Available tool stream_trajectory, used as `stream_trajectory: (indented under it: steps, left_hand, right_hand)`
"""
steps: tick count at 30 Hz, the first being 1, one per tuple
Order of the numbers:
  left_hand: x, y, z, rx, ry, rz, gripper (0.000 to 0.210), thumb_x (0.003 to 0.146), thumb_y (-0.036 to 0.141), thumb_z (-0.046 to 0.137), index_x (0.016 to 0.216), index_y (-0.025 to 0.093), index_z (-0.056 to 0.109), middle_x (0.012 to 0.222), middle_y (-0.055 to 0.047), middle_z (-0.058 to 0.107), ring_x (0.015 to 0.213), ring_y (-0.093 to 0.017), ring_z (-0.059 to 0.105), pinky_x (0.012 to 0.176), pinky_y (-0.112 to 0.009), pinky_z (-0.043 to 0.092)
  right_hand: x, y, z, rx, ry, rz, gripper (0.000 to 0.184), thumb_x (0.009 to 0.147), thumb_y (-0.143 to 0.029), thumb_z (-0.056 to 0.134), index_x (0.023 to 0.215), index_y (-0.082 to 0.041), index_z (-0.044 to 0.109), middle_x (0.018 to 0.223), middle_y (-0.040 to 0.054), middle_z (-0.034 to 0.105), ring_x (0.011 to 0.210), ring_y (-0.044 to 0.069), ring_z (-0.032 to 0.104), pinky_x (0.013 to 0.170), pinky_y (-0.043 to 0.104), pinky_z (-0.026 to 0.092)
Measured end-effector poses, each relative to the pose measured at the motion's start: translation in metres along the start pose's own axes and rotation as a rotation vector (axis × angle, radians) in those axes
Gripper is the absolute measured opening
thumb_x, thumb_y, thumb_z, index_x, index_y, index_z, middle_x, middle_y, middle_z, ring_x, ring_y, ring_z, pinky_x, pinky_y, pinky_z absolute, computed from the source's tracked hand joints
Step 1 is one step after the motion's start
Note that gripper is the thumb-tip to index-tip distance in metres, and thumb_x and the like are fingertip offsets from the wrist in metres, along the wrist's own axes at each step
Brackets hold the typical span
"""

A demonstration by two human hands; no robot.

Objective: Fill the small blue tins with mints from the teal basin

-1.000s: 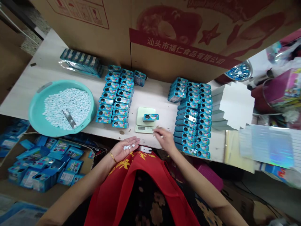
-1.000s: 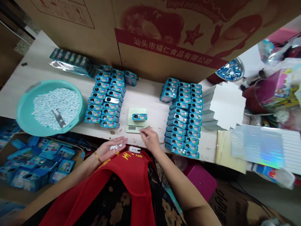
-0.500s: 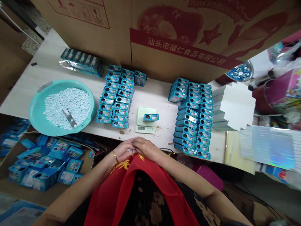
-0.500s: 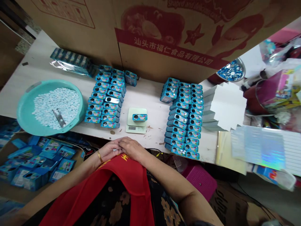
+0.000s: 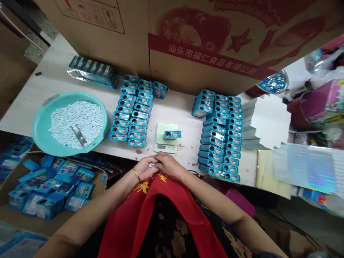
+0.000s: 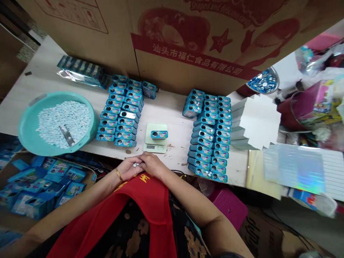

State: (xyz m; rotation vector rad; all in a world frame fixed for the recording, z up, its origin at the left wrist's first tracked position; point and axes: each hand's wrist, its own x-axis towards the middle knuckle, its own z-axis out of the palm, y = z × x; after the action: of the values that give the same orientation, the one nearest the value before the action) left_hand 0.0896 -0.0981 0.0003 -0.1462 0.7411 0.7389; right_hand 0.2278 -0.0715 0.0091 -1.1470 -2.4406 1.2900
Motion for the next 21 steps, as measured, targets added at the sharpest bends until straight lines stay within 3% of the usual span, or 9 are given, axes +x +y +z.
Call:
stream_trajectory:
  steps: [3, 8, 11, 16, 21]
  left_hand:
    - [0.000, 0.003, 0.006, -0.019, -0.050, 0.002, 0.028, 0.064, -0.004, 0.042, 0.081, 0.007, 0.061, 0.080, -0.008, 0.061, 0.074, -0.014, 0.056, 0.077, -0.029, 0.043]
    - [0.006, 0.010, 0.014, -0.017, -0.095, 0.047, 0.033, 0.061, -0.004, 0.040, 0.085, 0.005, 0.061, 0.072, -0.007, 0.061, 0.068, -0.012, 0.056, 0.076, -0.026, 0.043]
    - [0.012, 0.016, 0.020, -0.033, -0.110, 0.057, 0.033, 0.064, -0.001, 0.040, 0.089, 0.003, 0.061, 0.076, -0.009, 0.063, 0.073, -0.014, 0.058, 0.080, -0.030, 0.043]
    - [0.025, 0.027, 0.030, -0.029, -0.057, 0.111, 0.032, 0.069, 0.005, 0.041, 0.095, 0.003, 0.060, 0.085, -0.014, 0.065, 0.088, -0.020, 0.059, 0.088, -0.038, 0.039]
    - [0.026, 0.037, 0.029, -0.028, -0.016, 0.131, 0.033, 0.069, 0.005, 0.043, 0.098, 0.002, 0.058, 0.102, -0.018, 0.061, 0.104, -0.023, 0.052, 0.092, -0.036, 0.038]
  right_hand:
    - [-0.001, 0.005, -0.008, -0.023, -0.029, -0.033, 0.018, 0.075, -0.014, 0.054, 0.093, -0.017, 0.059, 0.084, 0.0032, 0.056, 0.078, 0.012, 0.052, 0.070, 0.022, 0.041]
    - [-0.002, 0.003, -0.016, -0.143, 0.057, -0.058, 0.017, 0.079, -0.013, 0.047, 0.091, -0.014, 0.059, 0.088, 0.0080, 0.058, 0.085, 0.016, 0.053, 0.074, 0.026, 0.042]
    - [0.001, 0.007, -0.024, -0.038, 0.136, -0.057, 0.021, 0.074, -0.006, 0.048, 0.088, -0.016, 0.061, 0.088, 0.0057, 0.059, 0.084, 0.014, 0.054, 0.075, 0.024, 0.042]
    - [0.014, 0.024, -0.046, 0.113, 0.307, 0.050, 0.026, 0.070, -0.006, 0.050, 0.088, -0.020, 0.063, 0.078, -0.0002, 0.061, 0.071, 0.010, 0.054, 0.067, 0.021, 0.043]
    - [0.033, 0.036, -0.064, 0.025, 0.471, 0.163, 0.017, 0.071, -0.014, 0.052, 0.082, -0.018, 0.064, 0.077, 0.0014, 0.061, 0.064, 0.011, 0.054, 0.064, 0.023, 0.043]
